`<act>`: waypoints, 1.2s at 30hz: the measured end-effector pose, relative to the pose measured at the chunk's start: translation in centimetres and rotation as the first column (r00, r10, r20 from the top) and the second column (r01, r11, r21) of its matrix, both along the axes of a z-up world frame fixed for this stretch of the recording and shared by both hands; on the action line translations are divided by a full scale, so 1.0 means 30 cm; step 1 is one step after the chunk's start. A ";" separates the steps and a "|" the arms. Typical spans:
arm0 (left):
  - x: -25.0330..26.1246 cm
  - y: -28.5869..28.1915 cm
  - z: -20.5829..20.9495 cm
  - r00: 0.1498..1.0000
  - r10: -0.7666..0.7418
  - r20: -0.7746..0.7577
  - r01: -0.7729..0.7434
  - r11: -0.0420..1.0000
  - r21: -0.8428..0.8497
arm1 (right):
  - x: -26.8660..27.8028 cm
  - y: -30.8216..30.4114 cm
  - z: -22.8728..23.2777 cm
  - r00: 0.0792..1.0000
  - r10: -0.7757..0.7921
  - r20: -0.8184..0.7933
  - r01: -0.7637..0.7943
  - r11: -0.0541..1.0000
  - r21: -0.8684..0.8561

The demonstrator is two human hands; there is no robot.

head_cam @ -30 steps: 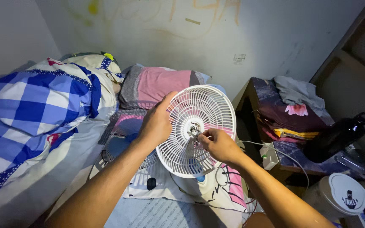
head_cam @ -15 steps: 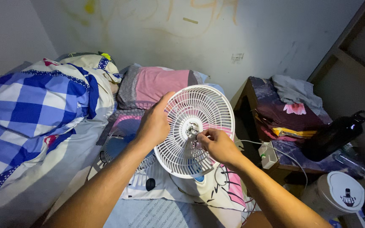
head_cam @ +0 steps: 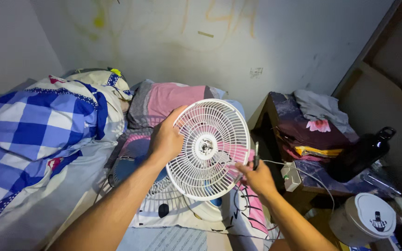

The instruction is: The person disassembles a small white and blue table fan on a bed. They remove the front grille, then the blue fan blades, followed by the rear grille, and finally use a screwdriver to remove screws from the motor housing.

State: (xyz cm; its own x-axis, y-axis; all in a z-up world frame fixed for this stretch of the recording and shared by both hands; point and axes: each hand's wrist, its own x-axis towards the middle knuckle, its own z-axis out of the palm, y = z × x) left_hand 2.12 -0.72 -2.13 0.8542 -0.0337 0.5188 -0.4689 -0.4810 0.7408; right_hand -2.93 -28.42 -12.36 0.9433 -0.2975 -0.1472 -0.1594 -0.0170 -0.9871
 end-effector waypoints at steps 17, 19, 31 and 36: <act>0.000 0.058 0.019 0.993 -0.054 0.106 0.057 0.998 -0.032 | -0.005 0.068 0.068 0.981 -0.140 0.138 0.177 0.934 -0.310; 0.003 0.044 0.076 0.994 -0.063 0.086 0.065 0.998 -0.015 | -0.004 0.061 0.087 0.985 -0.136 0.106 0.162 0.941 -0.297; -0.005 0.048 0.201 0.966 -0.178 0.187 0.222 0.942 -0.252 | -0.003 0.002 0.186 0.898 -0.182 0.400 0.263 0.952 -0.158; 0.007 0.114 0.196 0.887 -0.402 0.226 0.459 0.723 -0.515 | -0.032 0.032 0.293 0.836 -0.237 0.496 0.255 0.967 0.032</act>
